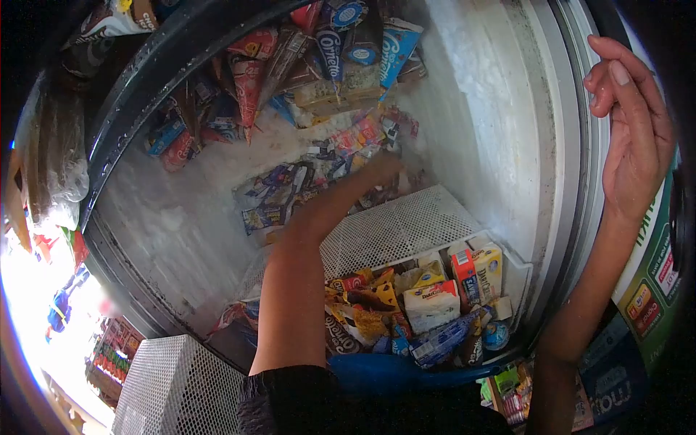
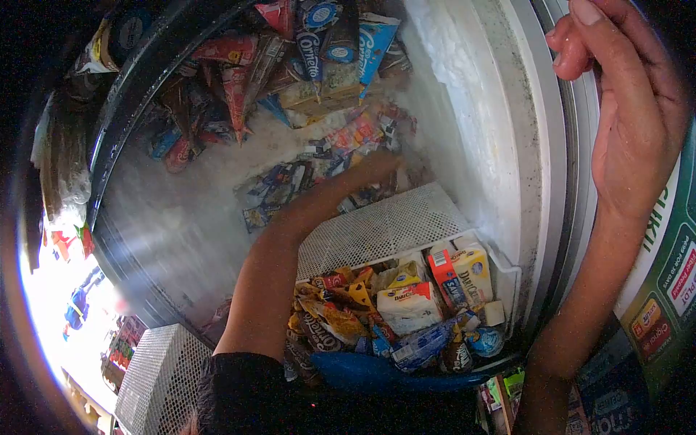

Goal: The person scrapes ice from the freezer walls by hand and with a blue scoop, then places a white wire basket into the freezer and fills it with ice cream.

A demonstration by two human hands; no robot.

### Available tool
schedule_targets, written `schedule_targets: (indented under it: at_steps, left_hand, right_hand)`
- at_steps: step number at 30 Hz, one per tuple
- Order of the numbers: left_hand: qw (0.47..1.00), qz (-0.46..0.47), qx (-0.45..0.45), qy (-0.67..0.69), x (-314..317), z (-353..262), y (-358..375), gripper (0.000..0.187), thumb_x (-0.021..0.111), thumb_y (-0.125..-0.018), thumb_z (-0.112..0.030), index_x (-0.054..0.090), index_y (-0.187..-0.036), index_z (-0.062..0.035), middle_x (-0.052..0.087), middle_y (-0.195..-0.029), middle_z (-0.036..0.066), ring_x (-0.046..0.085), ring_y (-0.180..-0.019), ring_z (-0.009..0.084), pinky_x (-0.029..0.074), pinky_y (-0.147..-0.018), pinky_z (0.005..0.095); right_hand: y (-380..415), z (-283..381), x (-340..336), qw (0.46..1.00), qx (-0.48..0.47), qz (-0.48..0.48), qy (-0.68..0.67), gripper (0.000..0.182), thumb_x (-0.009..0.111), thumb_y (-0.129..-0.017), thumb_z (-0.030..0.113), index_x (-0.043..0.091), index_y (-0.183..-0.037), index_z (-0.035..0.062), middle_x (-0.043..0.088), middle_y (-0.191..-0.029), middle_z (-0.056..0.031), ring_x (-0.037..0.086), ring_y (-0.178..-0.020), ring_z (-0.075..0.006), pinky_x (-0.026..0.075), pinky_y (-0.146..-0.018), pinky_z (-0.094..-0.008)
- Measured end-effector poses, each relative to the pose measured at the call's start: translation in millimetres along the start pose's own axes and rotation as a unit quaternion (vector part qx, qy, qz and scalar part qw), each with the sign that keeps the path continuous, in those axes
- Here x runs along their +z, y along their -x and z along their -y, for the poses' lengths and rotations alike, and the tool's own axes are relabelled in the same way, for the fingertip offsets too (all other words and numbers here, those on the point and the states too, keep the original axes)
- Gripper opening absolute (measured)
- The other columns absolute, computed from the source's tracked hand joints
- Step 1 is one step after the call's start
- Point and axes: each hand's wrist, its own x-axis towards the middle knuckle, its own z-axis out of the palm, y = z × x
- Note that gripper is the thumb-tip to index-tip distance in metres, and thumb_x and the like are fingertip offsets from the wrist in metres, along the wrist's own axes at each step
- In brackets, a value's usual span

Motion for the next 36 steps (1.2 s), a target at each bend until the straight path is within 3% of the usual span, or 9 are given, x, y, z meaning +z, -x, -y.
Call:
schedule_targets:
  at_steps: [4,6,10,12,16,18,25,28,36]
  left_hand:
    - [0.985,-0.091,-0.053,-0.14,-12,25,11,0.037,0.062,-0.069,-0.013,0.058,-0.104,-0.0062,0.056,-0.107,0.011,0.052,-0.105,0.0265,0.046,-0.078,0.0384]
    - [0.929,-0.27,-0.071,-0.244,2,37,8,0.043,0.061,-0.071,-0.019,0.054,-0.113,-0.01,0.047,-0.118,0.008,0.041,-0.116,0.0234,0.044,-0.081,0.0402]
    - [0.953,-0.216,-0.098,-0.189,21,48,-4,0.048,0.06,-0.073,-0.022,0.05,-0.118,-0.0111,0.041,-0.126,0.01,0.036,-0.12,0.0239,0.042,-0.084,0.044]
    - [0.975,-0.122,-0.12,-0.143,30,52,-10,0.048,0.058,-0.075,-0.018,0.047,-0.121,-0.0112,0.039,-0.126,0.013,0.037,-0.119,0.0273,0.039,-0.087,0.0472]
    - [0.971,-0.157,-0.127,-0.129,16,34,-6,0.044,0.058,-0.075,-0.016,0.05,-0.117,-0.0103,0.043,-0.122,0.012,0.038,-0.117,0.0282,0.039,-0.087,0.0483]
    - [0.984,-0.104,-0.121,-0.076,-3,25,-1,0.051,0.061,-0.073,-0.014,0.047,-0.121,-0.0058,0.038,-0.129,0.016,0.035,-0.122,0.0318,0.039,-0.092,0.0507]
    - [0.973,-0.199,-0.116,0.023,-37,30,15,0.031,0.057,-0.069,-0.005,0.059,-0.1,-0.0064,0.057,-0.101,0.019,0.056,-0.096,0.0327,0.046,-0.078,0.0429]
    - [0.937,-0.311,-0.108,0.117,-55,30,26,0.021,0.056,-0.07,-0.005,0.061,-0.09,-0.0021,0.059,-0.086,0.02,0.059,-0.086,0.0347,0.048,-0.074,0.0409]
    - [0.966,-0.2,-0.105,0.129,-93,-26,87,0.016,0.055,-0.072,-0.006,0.063,-0.086,-0.0026,0.06,-0.088,0.02,0.059,-0.086,0.0343,0.045,-0.078,0.0425]
  right_hand:
    - [-1,4,0,0.999,0.022,0.013,-0.032,0.03,0.044,-0.091,0.02,0.059,-0.111,0.0036,0.051,-0.073,-0.0009,0.048,-0.073,-0.0073,0.038,-0.074,-0.0216]
    - [0,2,1,1.0,0.016,0.006,-0.016,0.03,0.043,-0.092,0.019,0.058,-0.111,0.0027,0.051,-0.073,-0.001,0.048,-0.073,-0.0075,0.038,-0.074,-0.0218]
    - [-1,2,1,0.999,0.013,0.005,-0.037,0.03,0.043,-0.092,0.018,0.058,-0.111,0.0011,0.051,-0.073,-0.0015,0.048,-0.074,-0.0081,0.038,-0.075,-0.0222]
    - [-1,2,1,0.999,0.009,0.003,-0.031,0.03,0.043,-0.092,0.018,0.058,-0.111,0.0005,0.05,-0.073,-0.0018,0.048,-0.074,-0.0085,0.038,-0.076,-0.0224]
    - [-1,9,3,0.999,0.011,0.0,-0.05,0.03,0.044,-0.091,0.017,0.058,-0.111,-0.0007,0.05,-0.072,-0.002,0.048,-0.074,-0.0087,0.038,-0.075,-0.0223]
    - [-2,29,12,0.995,0.017,-0.012,-0.096,0.029,0.044,-0.091,0.016,0.058,-0.11,-0.0013,0.05,-0.072,-0.0018,0.047,-0.073,-0.0084,0.038,-0.075,-0.0222]
    - [-4,25,14,0.987,-0.005,-0.036,-0.155,0.024,0.048,-0.089,0.014,0.061,-0.104,0.0001,0.051,-0.067,-0.001,0.049,-0.068,-0.0077,0.042,-0.074,-0.0234]
    - [-4,18,14,0.975,-0.023,-0.032,-0.216,0.023,0.048,-0.089,0.011,0.061,-0.103,-0.0008,0.051,-0.066,-0.0008,0.049,-0.065,-0.0076,0.042,-0.073,-0.0237]
    - [-5,26,15,0.944,0.013,-0.045,-0.327,0.018,0.052,-0.086,0.01,0.063,-0.097,0.0001,0.054,-0.065,-0.0012,0.051,-0.062,-0.007,0.042,-0.065,-0.0206]
